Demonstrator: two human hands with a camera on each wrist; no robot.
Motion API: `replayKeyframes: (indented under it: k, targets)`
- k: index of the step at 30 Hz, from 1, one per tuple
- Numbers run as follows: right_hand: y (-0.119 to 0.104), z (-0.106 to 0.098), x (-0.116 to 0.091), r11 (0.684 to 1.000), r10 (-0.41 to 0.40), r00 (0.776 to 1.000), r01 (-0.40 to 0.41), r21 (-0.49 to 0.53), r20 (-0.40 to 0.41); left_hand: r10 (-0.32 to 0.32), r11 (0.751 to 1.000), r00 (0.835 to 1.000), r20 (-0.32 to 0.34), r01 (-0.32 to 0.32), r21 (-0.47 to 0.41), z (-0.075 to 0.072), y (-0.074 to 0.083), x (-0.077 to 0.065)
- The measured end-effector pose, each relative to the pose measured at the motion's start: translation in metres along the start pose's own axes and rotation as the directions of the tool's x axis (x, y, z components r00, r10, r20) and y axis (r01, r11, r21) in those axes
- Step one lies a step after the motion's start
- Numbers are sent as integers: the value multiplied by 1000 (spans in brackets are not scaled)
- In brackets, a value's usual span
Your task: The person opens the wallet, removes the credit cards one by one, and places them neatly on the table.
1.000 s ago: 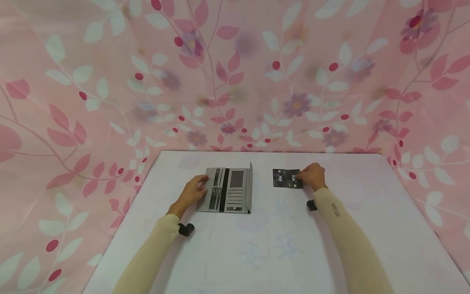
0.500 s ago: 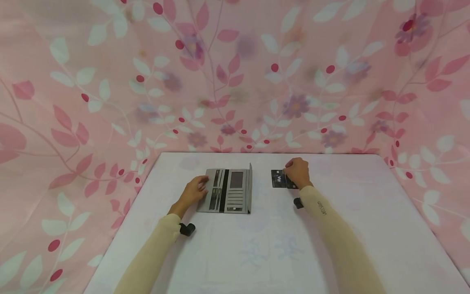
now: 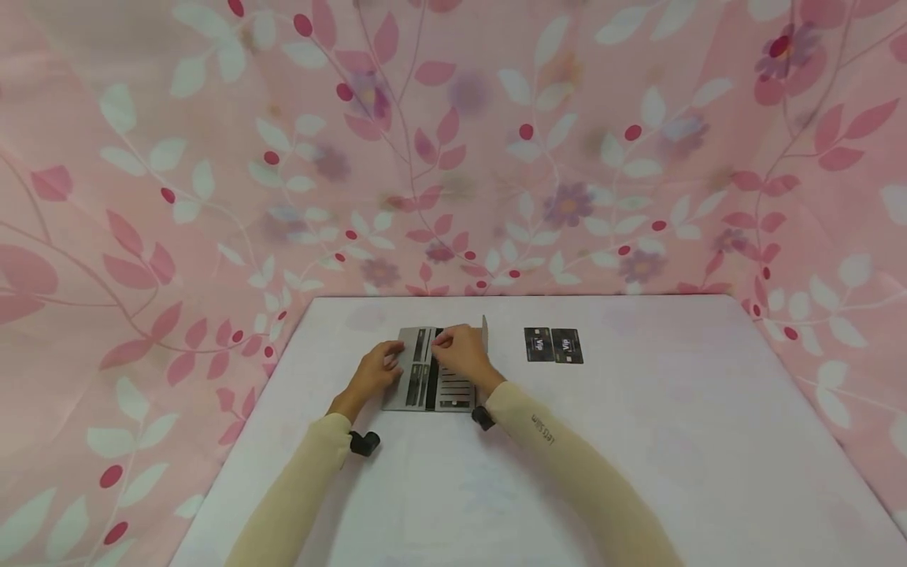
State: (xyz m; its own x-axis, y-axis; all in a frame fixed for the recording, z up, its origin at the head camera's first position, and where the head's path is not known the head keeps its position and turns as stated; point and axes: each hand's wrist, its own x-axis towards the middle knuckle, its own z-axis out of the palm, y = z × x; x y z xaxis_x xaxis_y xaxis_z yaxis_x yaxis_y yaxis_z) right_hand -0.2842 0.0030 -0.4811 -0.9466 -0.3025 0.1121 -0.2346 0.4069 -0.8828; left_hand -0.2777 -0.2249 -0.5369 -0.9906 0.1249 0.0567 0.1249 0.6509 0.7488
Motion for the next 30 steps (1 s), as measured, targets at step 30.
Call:
replayKeyframes:
  k: [30]
  targets:
    - [18, 30, 7, 856, 358, 879, -443, 265, 314, 16, 999, 1000, -5, -16, 42, 1, -4, 4]
